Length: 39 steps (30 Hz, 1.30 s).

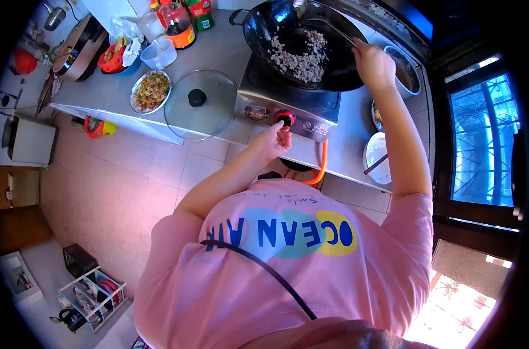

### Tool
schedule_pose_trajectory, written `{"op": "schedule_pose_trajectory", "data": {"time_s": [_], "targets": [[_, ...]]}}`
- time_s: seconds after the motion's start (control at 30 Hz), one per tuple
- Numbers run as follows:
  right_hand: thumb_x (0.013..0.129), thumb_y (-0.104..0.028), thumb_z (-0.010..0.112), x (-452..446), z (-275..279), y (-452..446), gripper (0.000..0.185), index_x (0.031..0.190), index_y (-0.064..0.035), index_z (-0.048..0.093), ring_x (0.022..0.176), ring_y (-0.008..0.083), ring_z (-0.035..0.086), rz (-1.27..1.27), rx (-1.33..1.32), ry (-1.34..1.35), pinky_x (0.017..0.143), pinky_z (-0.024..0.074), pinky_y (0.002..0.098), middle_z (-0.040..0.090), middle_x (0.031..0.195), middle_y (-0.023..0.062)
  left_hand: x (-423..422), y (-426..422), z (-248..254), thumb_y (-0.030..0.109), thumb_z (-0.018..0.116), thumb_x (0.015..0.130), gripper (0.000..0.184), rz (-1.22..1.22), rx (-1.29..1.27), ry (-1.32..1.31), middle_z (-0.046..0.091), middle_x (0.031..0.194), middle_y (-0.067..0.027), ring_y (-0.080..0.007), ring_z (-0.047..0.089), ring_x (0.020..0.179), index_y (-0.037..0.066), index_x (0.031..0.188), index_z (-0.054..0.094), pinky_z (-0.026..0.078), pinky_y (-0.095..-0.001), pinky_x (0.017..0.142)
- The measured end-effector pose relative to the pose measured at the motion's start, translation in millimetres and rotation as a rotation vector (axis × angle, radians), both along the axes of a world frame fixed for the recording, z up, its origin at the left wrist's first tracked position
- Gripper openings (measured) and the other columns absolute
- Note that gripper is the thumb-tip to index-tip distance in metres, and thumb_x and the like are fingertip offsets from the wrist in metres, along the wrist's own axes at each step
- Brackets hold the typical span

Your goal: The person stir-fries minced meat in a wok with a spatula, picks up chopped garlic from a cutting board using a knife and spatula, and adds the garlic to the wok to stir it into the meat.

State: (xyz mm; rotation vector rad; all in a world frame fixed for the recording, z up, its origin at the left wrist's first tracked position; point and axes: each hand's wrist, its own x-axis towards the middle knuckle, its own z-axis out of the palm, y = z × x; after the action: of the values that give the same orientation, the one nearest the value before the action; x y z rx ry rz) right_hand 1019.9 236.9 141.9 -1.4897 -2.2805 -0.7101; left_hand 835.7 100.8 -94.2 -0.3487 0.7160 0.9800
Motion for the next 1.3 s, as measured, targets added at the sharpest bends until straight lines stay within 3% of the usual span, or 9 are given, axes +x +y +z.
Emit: {"op": "schedule_pose_trajectory", "data": {"time_s": [0.23,0.67,0.73,0.77,0.83,0.87,1.0,1.17,1.3], "targets": [[0.083,-0.025,0.057,19.9,43.7,-73.6,0.019,0.094,-0.0137,0.068,0.071,0.0322,0.063,-0.045,-0.142,0.030,0.064,0.0507,0.0402,0.065,0.076,0.0148,-3.2,0.9,-4.6,0.026,0.056,0.089,0.026,-0.018,0.011,-0.056,0.057,0.073,-0.0066,-0.0162,0.058,0.067,0.000,0.088,0.055,0.047,-0.0304,0.060],[0.083,-0.029,0.057,75.6,26.0,-45.3,0.024,0.091,-0.0082,0.068,0.068,0.0316,0.063,-0.160,-0.141,0.211,0.067,0.0500,0.0403,0.064,0.075,0.0172,-3.6,2.0,-2.8,0.028,0.054,0.091,0.029,-0.015,0.008,-0.056,0.057,0.076,-0.0078,-0.0180,0.058,0.067,-0.001,0.089,0.055,0.048,-0.0324,0.061],[0.086,-0.030,0.059,104.4,18.8,-25.4,0.029,0.098,-0.0045,0.066,0.049,0.0122,0.054,-0.222,-0.482,0.548,0.044,0.0413,0.0256,0.058,0.061,0.0018,-2.8,2.1,-6.5,0.029,0.054,0.090,0.030,-0.015,0.019,-0.045,0.057,0.077,-0.0081,-0.0181,0.058,0.068,-0.001,0.089,0.055,0.048,-0.0326,0.061],[0.086,-0.030,0.059,121.1,17.1,-22.1,0.029,0.098,-0.0045,0.066,0.049,0.0122,0.054,-0.219,-0.480,0.549,0.044,0.0413,0.0256,0.058,0.061,0.0018,-2.8,2.0,-6.7,0.030,0.055,0.090,0.031,-0.013,0.029,-0.034,0.057,0.078,-0.0085,-0.0182,0.058,0.069,-0.001,0.089,0.055,0.048,-0.0328,0.061],[0.088,-0.029,0.056,144.8,15.6,-18.3,0.030,0.103,-0.0037,0.063,0.045,0.0036,0.037,-0.223,-1.086,1.403,0.036,0.0291,0.0182,0.046,0.056,-0.0033,-3.9,-0.9,-5.3,0.030,0.056,0.089,0.032,-0.028,0.052,0.002,0.057,0.079,-0.0087,-0.0184,0.057,0.071,-0.002,0.089,0.055,0.048,-0.0329,0.061],[0.092,-0.029,0.052,147.1,13.1,-23.5,0.031,0.110,-0.0043,0.058,0.043,-0.0003,0.028,-0.207,-1.153,1.678,0.034,0.0173,0.0140,0.037,0.056,-0.0071,-4.6,-2.8,-3.5,0.031,0.057,0.088,0.033,-0.046,0.072,0.036,0.056,0.079,-0.0088,-0.0186,0.057,0.072,-0.002,0.090,0.055,0.049,-0.0329,0.062],[0.092,-0.031,0.052,190.5,7.1,-27.7,0.031,0.108,-0.0057,0.057,0.040,0.0002,0.027,-0.058,-1.341,2.277,0.033,0.0184,0.0139,0.036,0.055,-0.0070,-5.5,-7.5,2.5,0.032,0.059,0.087,0.034,-0.009,0.092,-0.002,0.056,0.080,-0.0094,-0.0197,0.057,0.074,-0.001,0.090,0.055,0.049,-0.0332,0.062],[0.090,-0.033,0.054,243.0,-3.7,-9.1,0.028,0.099,-0.0078,0.062,0.038,0.0006,0.028,-0.149,-1.064,2.028,0.032,0.0178,0.0152,0.036,0.052,-0.0087,-16.7,-15.4,8.4,0.032,0.061,0.086,0.035,-0.014,-0.006,-0.004,0.056,0.082,-0.0114,-0.0209,0.056,0.074,-0.002,0.091,0.054,0.048,-0.0327,0.066],[0.086,-0.025,0.056,285.1,-28.7,36.8,0.022,0.077,-0.0065,0.063,0.037,0.0062,0.030,-0.361,-0.768,1.393,0.035,0.0201,0.0223,0.040,0.049,-0.0052,-30.2,-37.9,22.9,0.031,0.055,0.089,0.032,0.087,-0.031,-0.009,0.055,0.080,-0.0113,-0.0206,0.054,0.070,-0.001,0.091,0.052,0.046,-0.0314,0.064]]}}
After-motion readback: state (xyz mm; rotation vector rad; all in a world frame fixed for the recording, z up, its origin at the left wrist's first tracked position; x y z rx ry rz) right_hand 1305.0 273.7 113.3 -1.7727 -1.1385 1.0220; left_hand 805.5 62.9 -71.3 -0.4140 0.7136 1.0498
